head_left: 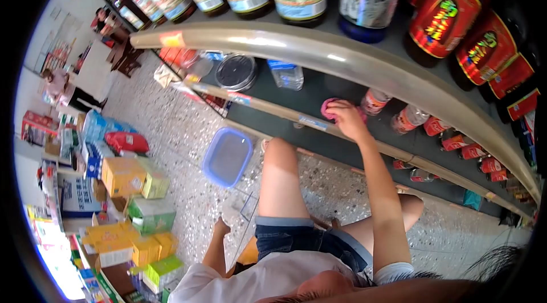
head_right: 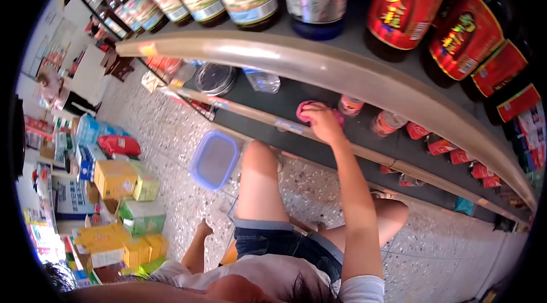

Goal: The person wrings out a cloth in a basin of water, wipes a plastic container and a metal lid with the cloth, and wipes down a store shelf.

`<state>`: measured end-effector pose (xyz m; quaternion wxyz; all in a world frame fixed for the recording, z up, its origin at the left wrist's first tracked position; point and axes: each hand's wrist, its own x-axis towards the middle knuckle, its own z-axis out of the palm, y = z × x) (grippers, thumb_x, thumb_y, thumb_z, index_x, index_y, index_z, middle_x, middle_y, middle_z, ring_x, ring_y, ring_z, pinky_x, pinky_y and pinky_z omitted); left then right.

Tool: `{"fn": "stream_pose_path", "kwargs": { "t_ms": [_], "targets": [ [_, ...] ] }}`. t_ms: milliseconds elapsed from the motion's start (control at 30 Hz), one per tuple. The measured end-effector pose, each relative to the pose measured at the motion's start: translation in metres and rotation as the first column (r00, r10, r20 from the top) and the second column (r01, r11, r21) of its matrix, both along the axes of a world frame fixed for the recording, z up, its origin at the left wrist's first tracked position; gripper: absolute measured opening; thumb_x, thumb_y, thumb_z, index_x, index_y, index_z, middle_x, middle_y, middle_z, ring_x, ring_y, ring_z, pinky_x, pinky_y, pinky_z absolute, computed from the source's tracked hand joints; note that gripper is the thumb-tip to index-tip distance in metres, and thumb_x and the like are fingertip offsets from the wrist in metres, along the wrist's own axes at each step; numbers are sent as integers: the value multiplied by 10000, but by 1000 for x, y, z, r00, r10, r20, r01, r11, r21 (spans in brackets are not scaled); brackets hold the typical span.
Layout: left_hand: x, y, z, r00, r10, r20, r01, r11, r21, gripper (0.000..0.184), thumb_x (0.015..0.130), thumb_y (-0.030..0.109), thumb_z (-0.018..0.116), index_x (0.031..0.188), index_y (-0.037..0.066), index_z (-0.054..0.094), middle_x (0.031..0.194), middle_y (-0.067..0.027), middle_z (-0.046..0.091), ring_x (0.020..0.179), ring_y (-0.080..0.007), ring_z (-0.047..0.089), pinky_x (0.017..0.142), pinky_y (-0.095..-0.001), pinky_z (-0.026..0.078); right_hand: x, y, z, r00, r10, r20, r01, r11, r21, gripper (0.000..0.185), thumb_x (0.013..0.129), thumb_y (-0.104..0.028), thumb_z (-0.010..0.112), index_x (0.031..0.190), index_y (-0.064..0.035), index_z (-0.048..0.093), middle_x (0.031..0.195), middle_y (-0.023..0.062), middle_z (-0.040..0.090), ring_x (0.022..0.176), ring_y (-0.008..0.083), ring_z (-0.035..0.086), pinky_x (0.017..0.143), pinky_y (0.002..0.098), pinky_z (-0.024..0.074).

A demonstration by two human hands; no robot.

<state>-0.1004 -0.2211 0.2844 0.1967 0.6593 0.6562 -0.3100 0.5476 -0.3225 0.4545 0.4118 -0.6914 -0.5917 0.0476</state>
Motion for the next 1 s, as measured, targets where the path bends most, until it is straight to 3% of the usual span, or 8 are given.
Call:
{"fn": "stream_pose_path", "kwargs": {
  "t_ms": [233,333,400,533,633,767,867,1000],
  "targets": [
    [19,14,-1,958,-49,282,9,990,142,792,683,321,763,1342,-4,466,1273,-235,568,1182,-369,551,997,-409,451,0,1,5,1000,-10,4,10,999,-40,323,715,82,567,980,-49,699,1094,107,669,1078,289,593,948,384,469],
    [100,29,38,867,-243,434,66,922,382,535,768,219,693,1217,-45,567,1159,-262,609,1085,-398,586,941,-451,461,1,-1,1,1000,-17,5,18,998,-61,358,702,85,569,1005,-55,699,1122,100,662,1097,288,587,975,384,461],
    [186,39,80,563,-422,711,-72,831,551,368,809,151,667,1110,-54,619,1042,-244,632,987,-398,606,885,-451,470,3,-1,-2,1000,-13,1,13,998,-56,368,700,91,563,1009,-54,698,1128,106,661,1108,291,584,978,384,459],
    [372,26,214,121,-486,865,-82,864,497,267,831,27,640,1094,-11,614,1005,-185,634,929,-340,624,809,-381,504,1,0,-3,1000,-28,5,28,997,-68,367,698,101,556,1000,-47,703,1120,114,665,1104,297,587,975,385,464],
    [486,25,244,-123,-512,850,-3,857,516,289,824,50,662,1101,-10,605,1066,-191,627,957,-372,616,830,-411,492,-2,-2,0,998,-51,-43,49,998,-50,356,703,103,544,982,-43,710,1112,115,670,1106,301,585,972,384,466],
    [616,63,202,-243,-732,637,-11,659,752,117,774,26,637,880,-25,640,833,-209,634,827,-429,594,726,-472,467,0,0,-9,997,-57,-56,55,998,-45,350,707,104,543,978,-42,710,1112,107,672,1110,297,580,972,380,467],
    [662,92,194,-186,-899,396,98,384,918,107,773,22,632,869,-26,637,816,-208,630,814,-428,592,713,-472,463,0,-1,-4,998,-32,-49,30,999,-45,356,712,107,540,994,-44,696,1124,110,662,1111,306,574,967,392,465],
    [656,112,204,-153,-953,261,198,229,953,94,772,17,624,854,-28,634,792,-207,624,796,-427,589,697,-471,458,-1,-1,-1,997,-50,-59,47,998,-40,345,702,100,551,977,-48,697,1112,100,662,1098,298,574,951,391,467]
  ]
}}
